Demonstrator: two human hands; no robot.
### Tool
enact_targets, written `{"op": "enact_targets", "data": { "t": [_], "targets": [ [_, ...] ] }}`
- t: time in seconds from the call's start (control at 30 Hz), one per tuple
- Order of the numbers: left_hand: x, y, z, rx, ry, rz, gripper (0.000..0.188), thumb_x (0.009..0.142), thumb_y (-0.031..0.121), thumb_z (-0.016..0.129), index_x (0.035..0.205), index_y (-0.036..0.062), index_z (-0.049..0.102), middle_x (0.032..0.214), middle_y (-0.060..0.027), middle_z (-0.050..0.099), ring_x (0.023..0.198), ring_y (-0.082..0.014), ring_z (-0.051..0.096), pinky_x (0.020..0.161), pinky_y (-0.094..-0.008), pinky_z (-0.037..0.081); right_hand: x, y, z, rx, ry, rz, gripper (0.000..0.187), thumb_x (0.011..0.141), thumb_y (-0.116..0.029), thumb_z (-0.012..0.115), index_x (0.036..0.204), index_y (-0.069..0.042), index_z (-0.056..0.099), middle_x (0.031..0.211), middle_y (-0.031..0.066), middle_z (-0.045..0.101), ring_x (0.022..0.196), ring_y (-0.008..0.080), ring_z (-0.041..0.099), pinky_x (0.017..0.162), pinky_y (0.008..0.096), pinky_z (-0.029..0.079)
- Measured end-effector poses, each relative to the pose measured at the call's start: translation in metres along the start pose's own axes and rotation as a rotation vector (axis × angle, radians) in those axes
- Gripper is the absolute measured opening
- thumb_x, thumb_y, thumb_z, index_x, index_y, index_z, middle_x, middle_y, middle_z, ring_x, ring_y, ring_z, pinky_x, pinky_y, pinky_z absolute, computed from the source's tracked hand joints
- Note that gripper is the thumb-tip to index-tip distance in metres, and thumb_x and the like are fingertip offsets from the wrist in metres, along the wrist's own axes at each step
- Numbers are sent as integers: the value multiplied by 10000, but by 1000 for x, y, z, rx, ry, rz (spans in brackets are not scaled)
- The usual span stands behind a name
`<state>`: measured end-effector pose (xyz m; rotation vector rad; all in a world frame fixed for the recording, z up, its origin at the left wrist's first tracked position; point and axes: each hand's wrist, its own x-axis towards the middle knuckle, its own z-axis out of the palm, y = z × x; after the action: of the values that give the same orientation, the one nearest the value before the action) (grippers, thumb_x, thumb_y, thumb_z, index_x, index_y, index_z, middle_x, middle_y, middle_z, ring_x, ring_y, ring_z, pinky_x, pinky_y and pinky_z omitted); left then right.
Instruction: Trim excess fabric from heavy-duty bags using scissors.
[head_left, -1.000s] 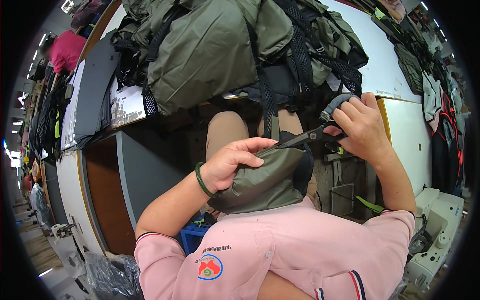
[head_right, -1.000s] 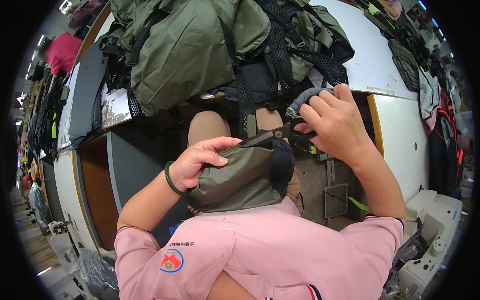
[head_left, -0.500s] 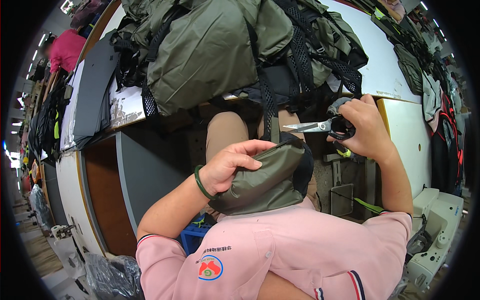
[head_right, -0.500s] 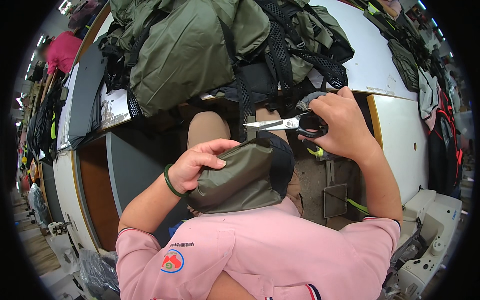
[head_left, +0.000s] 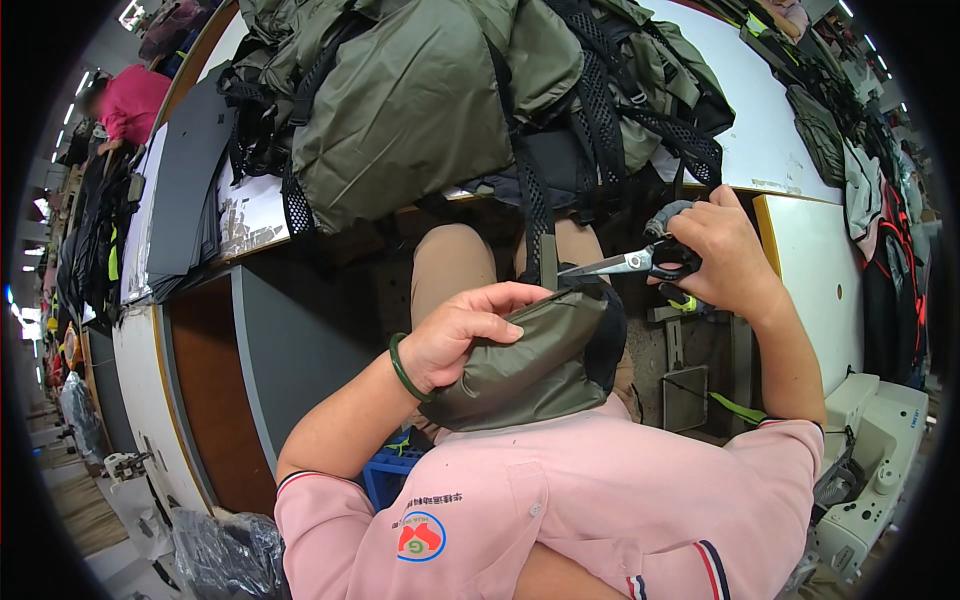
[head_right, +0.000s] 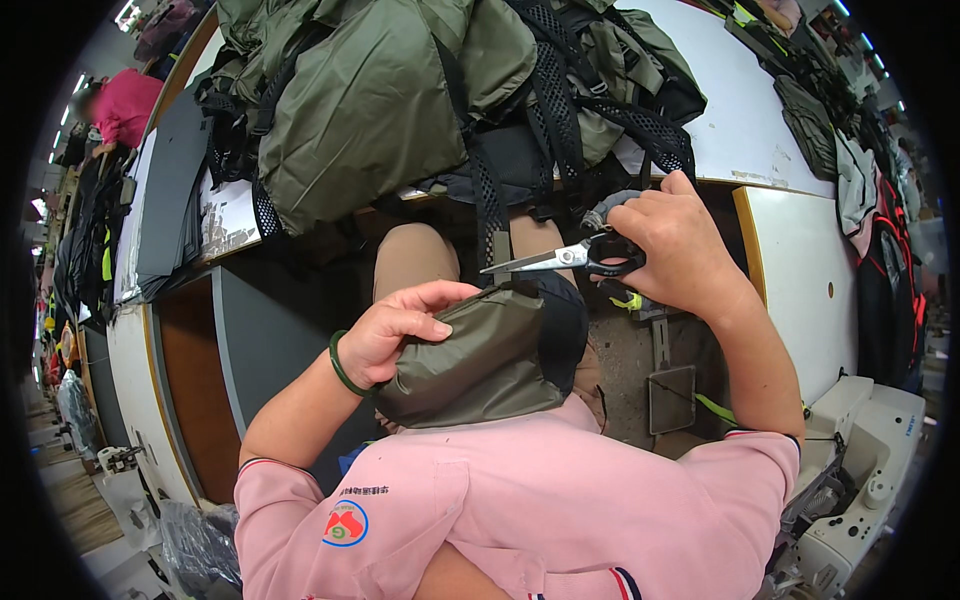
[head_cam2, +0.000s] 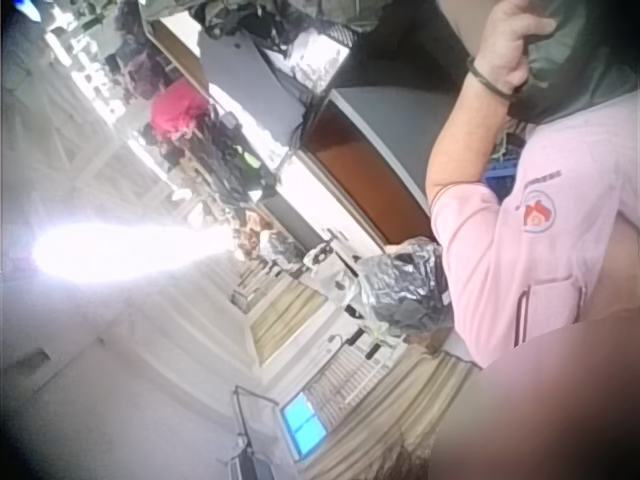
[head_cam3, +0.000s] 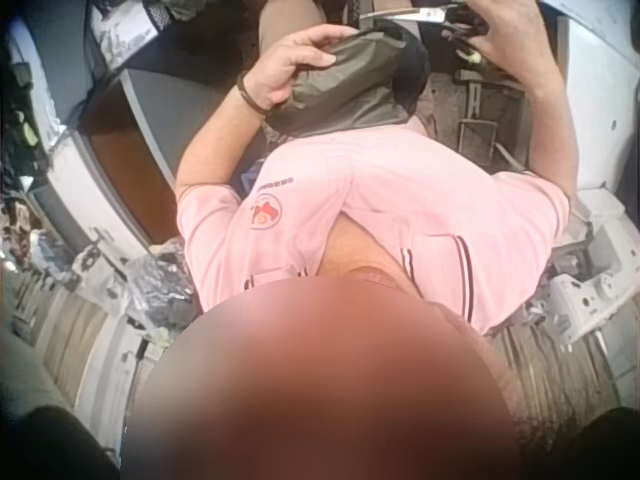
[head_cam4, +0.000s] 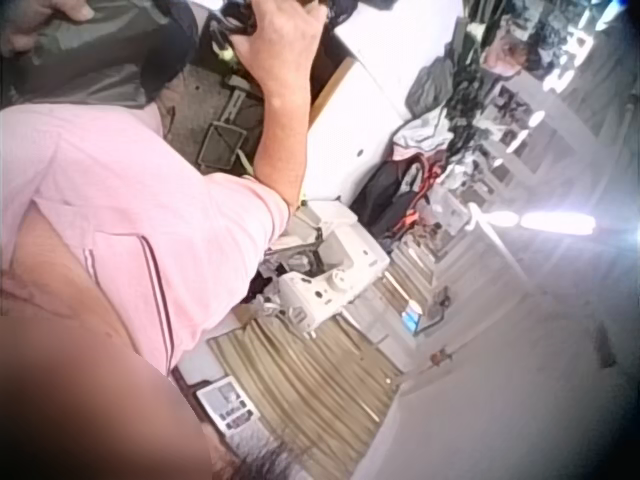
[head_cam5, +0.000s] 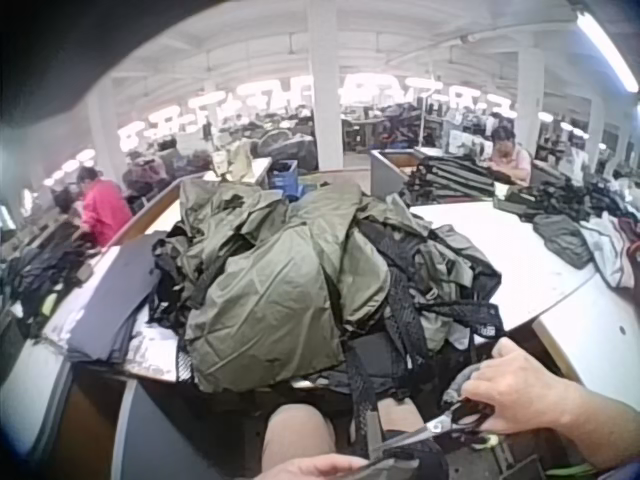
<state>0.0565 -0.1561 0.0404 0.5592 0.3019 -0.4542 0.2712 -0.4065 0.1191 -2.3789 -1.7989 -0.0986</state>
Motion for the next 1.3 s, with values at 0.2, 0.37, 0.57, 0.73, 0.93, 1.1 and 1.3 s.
{"op": "enact_targets", "data": {
  "t": [0.2, 0.37, 0.57, 0.73, 0.93, 1.1, 1.3],
  "targets": [
    [3, -2, -1, 0, -3, 1, 507, 847, -74, 563, 1352, -22, 566, 1255, -129, 650, 1113, -193, 653, 1011, -320, 513, 5, -9, 2, 186, 48, 108, 378, 620, -225, 890, 789, -68, 590, 723, 41, 585, 707, 258, 534, 737, 351, 392],
    [7, -2, 9, 54, 12, -7, 473, 860, -72, 587, 1328, -9, 577, 1183, -93, 662, 1055, -154, 652, 949, -291, 523, 28, -42, 6, 620, -18, 148, 404, 660, -215, 911, 897, -58, 625, 819, 46, 646, 751, 252, 527, 745, 348, 413],
    [7, -7, 6, 832, 31, 356, 374, 840, 14, 732, 1181, 34, 581, 959, 15, 586, 860, -91, 565, 821, -256, 488, 37, -53, 35, 969, -201, 108, 321, 742, -92, 842, 935, -29, 593, 815, 45, 604, 739, 139, 580, 665, 279, 471],
    [-10, 5, 1, 973, 162, 340, 202, 830, 91, 800, 927, 26, 635, 896, 2, 631, 803, -73, 551, 745, -244, 475, 32, -52, 36, 1334, -270, 394, 227, 766, 3, 765, 898, -32, 584, 813, 4, 628, 735, 67, 577, 670, 230, 468],
    [-4, -4, -8, 686, 82, 160, 187, 838, 37, 793, 918, 35, 625, 845, 47, 609, 781, -21, 532, 701, -195, 435, 24, -48, 40, 1133, -245, 417, 328, 743, -112, 854, 907, -18, 586, 759, 4, 593, 713, 114, 570, 660, 265, 457],
    [-1, -7, -9, 680, 81, 190, 182, 839, 21, 780, 906, 47, 613, 846, 57, 587, 760, -21, 509, 681, -197, 419, 20, -29, 6, 279, -266, -42, 583, 610, -483, 901, 850, -64, 575, 698, 65, 575, 719, 264, 599, 705, 371, 422],
    [1, -8, -3, 684, 62, 198, 174, 838, 44, 772, 895, 45, 608, 849, 47, 572, 765, -35, 498, 689, -206, 418, 25, -25, -8, 142, -325, -82, 560, 613, -512, 875, 802, -75, 578, 691, 71, 590, 752, 276, 612, 728, 372, 402]
  ]
}}
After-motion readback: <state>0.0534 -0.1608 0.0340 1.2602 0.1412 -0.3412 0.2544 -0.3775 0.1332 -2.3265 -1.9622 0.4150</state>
